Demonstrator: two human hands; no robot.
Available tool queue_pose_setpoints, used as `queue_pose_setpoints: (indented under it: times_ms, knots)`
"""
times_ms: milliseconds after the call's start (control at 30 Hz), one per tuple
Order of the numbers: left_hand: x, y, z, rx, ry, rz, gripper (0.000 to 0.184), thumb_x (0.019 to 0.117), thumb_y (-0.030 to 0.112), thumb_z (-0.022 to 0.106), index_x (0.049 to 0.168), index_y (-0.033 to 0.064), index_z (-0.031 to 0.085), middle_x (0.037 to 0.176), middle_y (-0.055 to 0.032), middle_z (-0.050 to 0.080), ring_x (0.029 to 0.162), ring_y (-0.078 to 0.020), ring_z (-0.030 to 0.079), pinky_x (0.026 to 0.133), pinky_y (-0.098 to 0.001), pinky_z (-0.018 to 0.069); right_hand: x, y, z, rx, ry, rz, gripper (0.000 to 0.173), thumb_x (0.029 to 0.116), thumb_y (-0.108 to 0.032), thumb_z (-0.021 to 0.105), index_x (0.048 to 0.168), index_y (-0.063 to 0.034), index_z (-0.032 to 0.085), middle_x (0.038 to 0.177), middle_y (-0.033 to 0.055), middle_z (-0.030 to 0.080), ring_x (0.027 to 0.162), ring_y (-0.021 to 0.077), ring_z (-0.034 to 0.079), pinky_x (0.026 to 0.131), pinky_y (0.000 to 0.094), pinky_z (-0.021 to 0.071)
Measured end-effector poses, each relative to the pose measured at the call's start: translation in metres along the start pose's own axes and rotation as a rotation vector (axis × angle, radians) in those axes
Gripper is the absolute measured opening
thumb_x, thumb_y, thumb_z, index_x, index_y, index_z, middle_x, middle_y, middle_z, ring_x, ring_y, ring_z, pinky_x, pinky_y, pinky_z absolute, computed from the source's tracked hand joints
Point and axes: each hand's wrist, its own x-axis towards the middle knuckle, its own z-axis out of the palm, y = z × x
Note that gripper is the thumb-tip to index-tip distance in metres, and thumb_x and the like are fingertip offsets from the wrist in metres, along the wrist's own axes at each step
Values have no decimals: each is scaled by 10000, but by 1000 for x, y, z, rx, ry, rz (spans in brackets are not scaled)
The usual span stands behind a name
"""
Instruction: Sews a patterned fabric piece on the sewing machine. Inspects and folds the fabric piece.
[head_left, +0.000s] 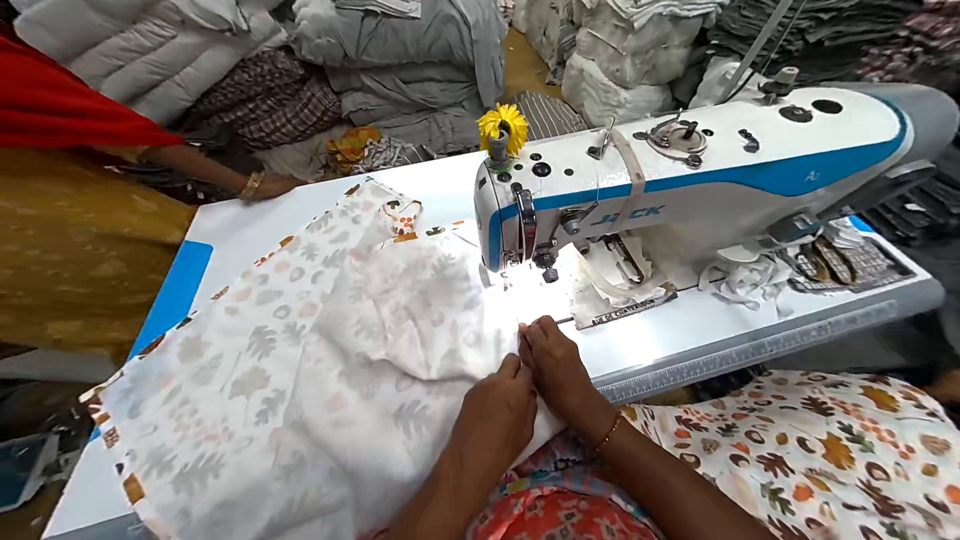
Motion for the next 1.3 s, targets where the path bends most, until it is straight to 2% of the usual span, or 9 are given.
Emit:
queue_pose_setpoints:
  times_ms: [67,233,333,500,667,767,833,1000,1300]
  knots:
    - [-1,15,1,11,-25,-197,290,992,98,557,1217,-50,664,1291,-230,628,868,-340,733,734,-453,605,1,0,2,-17,16,1,111,887,-13,684,936,66,744,882,187,673,688,265,703,615,355,606]
    - [9,14,8,67,74,-297,319,1025,86,496,1274,-39,651,1432,-192,581,935,-335,734,771,-433,600,-1,-1,3,-2,24,-12,107,886,-9,679,930,71,736,886,193,673,705,282,707,632,364,612]
    - [10,10,17,180,153,-299,408,1014,146,522,1397,36,611,1441,-192,580,1091,-414,678,789,-507,582,-1,-1,1,24,19,5,105,893,-25,680,905,62,738,863,193,684,698,285,713,624,376,611]
    - [9,1,33,302,351,-262,419,988,224,521,1381,217,669,1321,-235,637,1143,-495,628,758,-633,499,-2,1,1,40,59,-21,99,889,-33,679,871,50,730,842,178,673,671,265,703,602,353,606]
    - [20,-26,49,212,426,-131,475,1006,231,433,1447,212,608,1526,-209,506,1405,-495,458,1014,-871,216,-1,0,1,21,48,-3,105,893,-38,680,868,52,730,856,184,683,680,270,711,612,362,612]
    - [24,-38,56,226,484,61,444,946,113,501,1351,33,662,1452,-139,605,1360,-357,563,1053,-718,405,0,1,0,32,51,-13,104,887,-42,682,860,48,727,853,181,692,690,271,718,619,362,614]
    - [20,-30,55,186,435,26,436,943,52,535,1360,-27,635,1448,-164,602,1353,-368,566,1061,-642,448,0,1,-2,45,48,-11,91,880,-30,688,866,49,731,863,185,697,697,275,722,622,363,615]
    - [26,-49,50,156,428,89,428,1020,172,443,1374,46,649,1473,-107,593,1386,-328,542,1082,-613,448,0,5,2,33,81,-37,87,869,-37,688,840,36,725,824,161,681,650,243,702,583,335,602]
    - [51,-85,29,-162,367,207,306,990,246,605,1234,150,762,1396,-102,651,1417,-373,493,1118,-736,311,22,-3,-14,105,-129,182,154,883,-106,734,895,48,731,861,184,664,711,285,689,654,408,592]
